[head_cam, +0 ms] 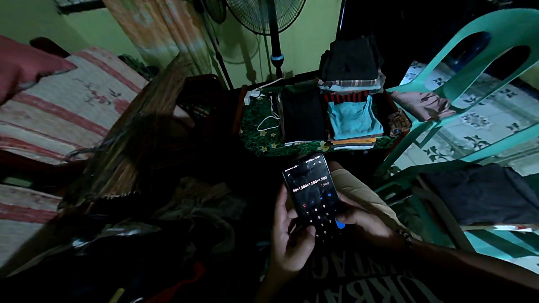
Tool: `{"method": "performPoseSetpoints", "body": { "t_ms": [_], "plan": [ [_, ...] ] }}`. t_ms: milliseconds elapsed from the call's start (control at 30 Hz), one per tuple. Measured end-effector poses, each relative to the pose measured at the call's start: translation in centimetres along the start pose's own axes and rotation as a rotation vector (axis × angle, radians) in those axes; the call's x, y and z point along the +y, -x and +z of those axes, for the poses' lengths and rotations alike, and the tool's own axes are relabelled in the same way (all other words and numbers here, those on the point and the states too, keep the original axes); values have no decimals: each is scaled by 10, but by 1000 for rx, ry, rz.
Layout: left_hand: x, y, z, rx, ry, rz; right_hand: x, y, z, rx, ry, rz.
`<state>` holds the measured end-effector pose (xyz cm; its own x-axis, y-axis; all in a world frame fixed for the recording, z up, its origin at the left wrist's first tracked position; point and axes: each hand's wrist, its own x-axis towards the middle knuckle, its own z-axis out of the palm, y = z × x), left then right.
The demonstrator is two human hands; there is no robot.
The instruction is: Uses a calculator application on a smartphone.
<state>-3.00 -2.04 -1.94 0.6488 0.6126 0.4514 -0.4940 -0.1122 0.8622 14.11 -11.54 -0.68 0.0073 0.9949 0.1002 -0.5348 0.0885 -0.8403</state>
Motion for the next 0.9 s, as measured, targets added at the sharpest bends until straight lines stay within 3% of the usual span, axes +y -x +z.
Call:
{"method": "performPoseSetpoints", "body": {
  "t_ms": [200,633,900],
  "plan": [
    [-1,-1,0,-5,-1,11,2,-1,5,64,34,-30],
    [-1,0,0,-7,-14,13,8,-2,-6,-76,46,-94],
    [0,0,0,-13,-13,-2,7,-1,-4,-57,76,-85]
  ]
}}
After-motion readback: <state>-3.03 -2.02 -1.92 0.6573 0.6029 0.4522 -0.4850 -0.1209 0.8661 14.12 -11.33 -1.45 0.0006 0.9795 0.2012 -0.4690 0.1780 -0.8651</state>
